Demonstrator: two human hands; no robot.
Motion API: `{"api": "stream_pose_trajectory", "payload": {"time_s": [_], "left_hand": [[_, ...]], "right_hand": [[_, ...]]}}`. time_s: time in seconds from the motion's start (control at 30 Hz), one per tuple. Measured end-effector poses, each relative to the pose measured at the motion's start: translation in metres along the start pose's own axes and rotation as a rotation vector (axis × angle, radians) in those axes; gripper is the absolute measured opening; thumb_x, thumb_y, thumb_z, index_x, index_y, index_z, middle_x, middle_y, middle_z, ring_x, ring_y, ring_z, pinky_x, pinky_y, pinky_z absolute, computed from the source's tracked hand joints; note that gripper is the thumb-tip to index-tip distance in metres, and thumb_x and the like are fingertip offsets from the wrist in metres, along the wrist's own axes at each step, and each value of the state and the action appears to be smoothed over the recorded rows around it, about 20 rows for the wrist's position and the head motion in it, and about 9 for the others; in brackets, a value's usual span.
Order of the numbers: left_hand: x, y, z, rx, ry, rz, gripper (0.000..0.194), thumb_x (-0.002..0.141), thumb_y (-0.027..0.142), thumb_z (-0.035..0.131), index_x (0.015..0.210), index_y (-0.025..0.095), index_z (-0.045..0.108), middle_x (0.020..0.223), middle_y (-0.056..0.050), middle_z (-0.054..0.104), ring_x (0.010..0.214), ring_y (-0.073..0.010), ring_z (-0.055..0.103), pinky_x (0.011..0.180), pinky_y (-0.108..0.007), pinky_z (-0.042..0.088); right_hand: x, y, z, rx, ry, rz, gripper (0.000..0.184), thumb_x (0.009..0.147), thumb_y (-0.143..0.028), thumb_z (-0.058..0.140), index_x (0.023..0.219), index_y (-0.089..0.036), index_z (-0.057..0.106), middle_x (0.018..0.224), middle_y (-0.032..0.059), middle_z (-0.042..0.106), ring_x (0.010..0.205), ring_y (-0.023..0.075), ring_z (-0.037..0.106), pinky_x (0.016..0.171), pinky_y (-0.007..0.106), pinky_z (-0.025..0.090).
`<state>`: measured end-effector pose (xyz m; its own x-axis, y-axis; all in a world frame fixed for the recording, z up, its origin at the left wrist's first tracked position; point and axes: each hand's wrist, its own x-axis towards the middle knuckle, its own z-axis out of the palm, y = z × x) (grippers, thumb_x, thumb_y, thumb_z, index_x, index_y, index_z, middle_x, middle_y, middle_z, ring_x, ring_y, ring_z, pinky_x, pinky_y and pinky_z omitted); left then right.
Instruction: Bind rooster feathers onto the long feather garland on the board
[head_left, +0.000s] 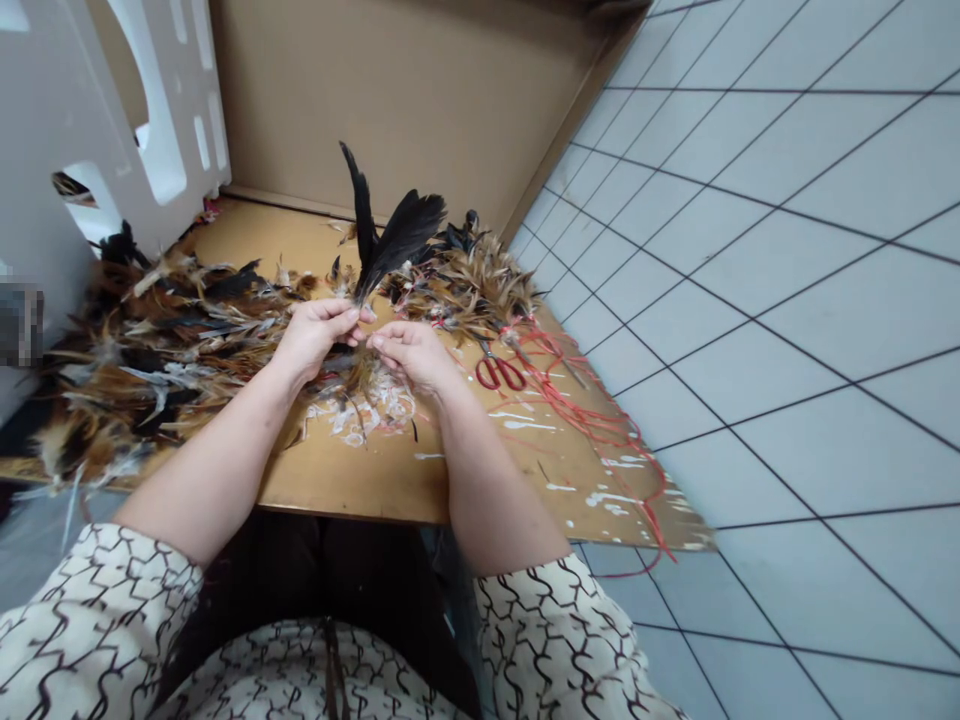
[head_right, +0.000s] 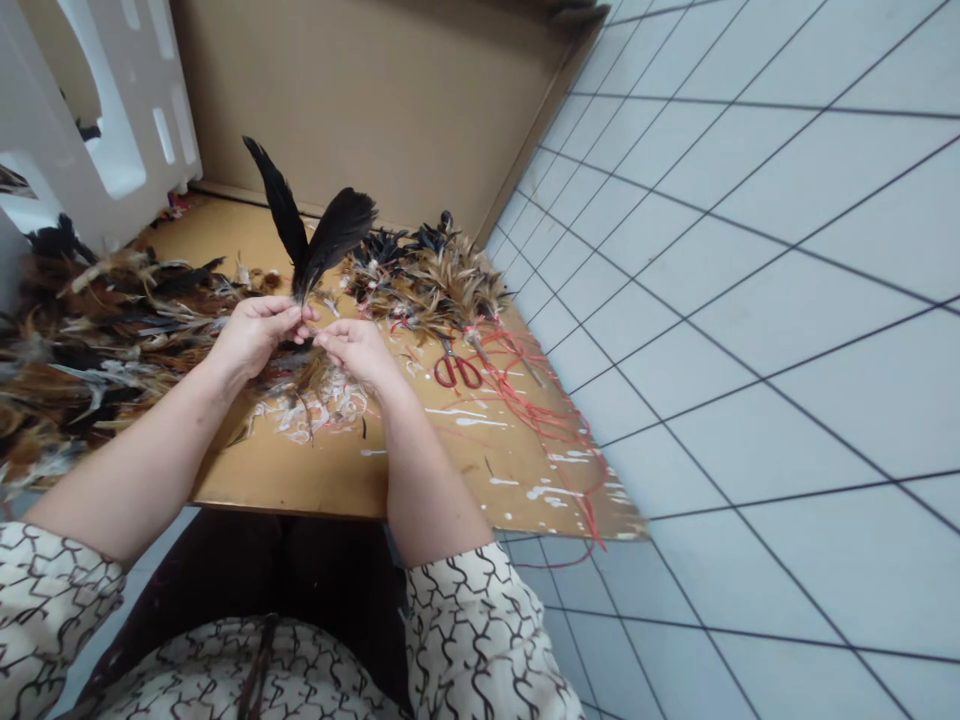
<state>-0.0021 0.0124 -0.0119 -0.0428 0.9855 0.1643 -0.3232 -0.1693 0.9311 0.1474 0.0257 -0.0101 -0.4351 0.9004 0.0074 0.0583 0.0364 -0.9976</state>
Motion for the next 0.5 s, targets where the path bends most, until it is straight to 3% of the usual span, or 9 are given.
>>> {"api": "stream_pose_trajectory", "payload": {"time_s": [0.27, 0.4, 0.5], "left_hand": [[0.0035, -0.0034, -0.0025, 0.059, 0.121, 0.022, 0.011, 0.060, 0.022, 0.072, 0.062, 0.012, 0.068, 0.068, -0.002, 0.069, 0.047, -0.0054, 0.051, 0.047, -0.019, 0.042], [0.0011, -0.0044, -0.0010, 0.122, 0.086, 0.204, 0.010, 0.062, 0.023, 0.068, 0.062, 0.013, 0.069, 0.095, -0.006, 0.072, 0.047, -0.0034, 0.049, 0.047, -0.020, 0.041], [-0.0008, -0.0040, 0.0011, 0.156, 0.020, 0.260, 0.013, 0.064, 0.025, 0.066, 0.063, 0.013, 0.069, 0.088, -0.006, 0.072, 0.045, -0.0039, 0.047, 0.047, -0.020, 0.041]], "right_hand": [[0.0015, -0.0047, 0.0004, 0.026, 0.177, -0.029, 0.025, 0.074, -0.039, 0.060, 0.065, -0.017, 0.056, 0.038, -0.0109, 0.027, 0.038, 0.0039, 0.020, 0.042, 0.021, 0.013], [0.0049, 0.0001, 0.0017, -0.183, 0.286, -0.103, 0.019, 0.076, -0.028, 0.054, 0.061, -0.016, 0.056, 0.042, -0.0078, 0.034, 0.043, 0.0061, 0.028, 0.046, 0.022, 0.019], [0.0062, 0.0014, 0.0047, -0.392, 0.314, -0.160, 0.017, 0.075, -0.023, 0.053, 0.060, -0.015, 0.058, 0.046, -0.0065, 0.038, 0.048, 0.0072, 0.031, 0.051, 0.023, 0.022]]}}
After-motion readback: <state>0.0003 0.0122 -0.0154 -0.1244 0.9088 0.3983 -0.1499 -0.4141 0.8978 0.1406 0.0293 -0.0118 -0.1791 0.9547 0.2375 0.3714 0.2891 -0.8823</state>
